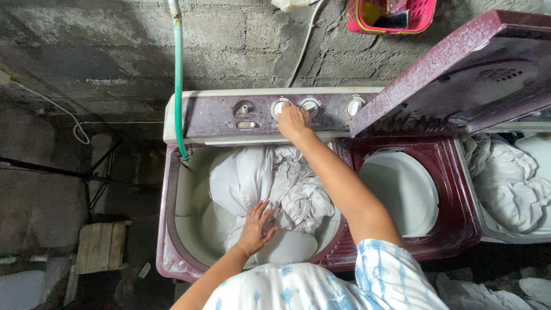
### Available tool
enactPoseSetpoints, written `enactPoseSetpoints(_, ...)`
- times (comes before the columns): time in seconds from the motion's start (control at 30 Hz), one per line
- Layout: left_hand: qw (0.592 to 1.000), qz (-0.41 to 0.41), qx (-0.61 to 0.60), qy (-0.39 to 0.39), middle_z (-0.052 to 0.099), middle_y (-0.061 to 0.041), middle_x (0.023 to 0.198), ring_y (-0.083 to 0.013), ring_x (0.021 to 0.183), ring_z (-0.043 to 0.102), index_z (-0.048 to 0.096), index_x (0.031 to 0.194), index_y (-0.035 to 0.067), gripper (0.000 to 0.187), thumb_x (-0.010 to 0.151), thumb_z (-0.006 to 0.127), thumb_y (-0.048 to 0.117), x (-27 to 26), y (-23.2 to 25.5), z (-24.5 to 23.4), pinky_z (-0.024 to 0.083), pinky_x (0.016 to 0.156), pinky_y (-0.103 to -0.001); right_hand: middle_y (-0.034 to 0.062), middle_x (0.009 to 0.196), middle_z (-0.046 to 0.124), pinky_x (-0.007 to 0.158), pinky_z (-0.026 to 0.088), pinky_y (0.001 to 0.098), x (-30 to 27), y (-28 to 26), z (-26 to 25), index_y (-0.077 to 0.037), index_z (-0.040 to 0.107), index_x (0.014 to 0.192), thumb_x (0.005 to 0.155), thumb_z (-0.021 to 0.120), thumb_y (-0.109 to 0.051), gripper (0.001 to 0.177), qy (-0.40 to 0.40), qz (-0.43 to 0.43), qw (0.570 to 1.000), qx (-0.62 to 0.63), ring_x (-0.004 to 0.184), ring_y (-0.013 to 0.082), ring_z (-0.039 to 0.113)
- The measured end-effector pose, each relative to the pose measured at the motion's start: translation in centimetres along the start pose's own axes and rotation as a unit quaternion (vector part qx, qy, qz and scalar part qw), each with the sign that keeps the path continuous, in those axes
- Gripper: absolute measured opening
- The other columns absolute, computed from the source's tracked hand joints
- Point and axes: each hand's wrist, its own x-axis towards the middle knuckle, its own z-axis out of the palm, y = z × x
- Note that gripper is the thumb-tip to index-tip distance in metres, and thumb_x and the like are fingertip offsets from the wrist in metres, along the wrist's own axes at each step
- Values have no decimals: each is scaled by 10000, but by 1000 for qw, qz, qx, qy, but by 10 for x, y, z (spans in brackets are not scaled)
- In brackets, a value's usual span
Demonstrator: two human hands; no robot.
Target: The person washes white fabrics by hand in a basin, moves them between different washing machine tubs, and adjusts the control dials on the machines.
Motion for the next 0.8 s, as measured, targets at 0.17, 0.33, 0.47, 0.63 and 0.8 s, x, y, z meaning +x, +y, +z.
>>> enactPoseSetpoints(0.17,1000,-13,-3,1,379,-178,1566,-429,1447,330,572,1375,85,600,838,792,239,1,2,-3,288,1173,-545,206,874,750,724,562,488,1,17,-10,12,661,1055,972,597,-370,397,-20,-148,977,-153,851,356,745)
enactPoseSetpoints(0.33,999,-34,-8,5,376,-166,1581,-430,1458,315,589,1356,89,573,839,787,235,1,1,-7,284,1186,-536,65,871,782,594,564,421,7,53,-40,-88,765,960,940,637,-153,145,-56,-229,883,-406,800,237,764)
enactPoseSetpoints(0.47,999,-32,-14,26,384,-162,1578,-427,1459,322,598,1351,79,566,841,790,234,3,0,-5,283,1189,-540,108,1028,781,628,560,547,37,92,-65,-77,793,1083,923,646,-194,247,-165,-129,818,-536,875,335,747)
enactPoseSetpoints(0.63,998,-48,-27,40,382,-168,1580,-433,1442,331,602,1352,75,570,837,791,233,4,-2,-7,299,1180,-529,115,1018,791,501,543,592,74,150,-71,-56,793,1105,915,663,-162,254,-231,-101,751,-610,808,361,758)
enactPoseSetpoints(0.8,996,-55,-28,72,385,-181,1579,-433,1455,332,601,1346,64,571,835,793,233,7,-4,-8,305,1183,-528,91,1067,785,520,581,584,92,191,-62,-72,783,1132,915,662,-201,280,-277,-120,729,-615,876,358,783)
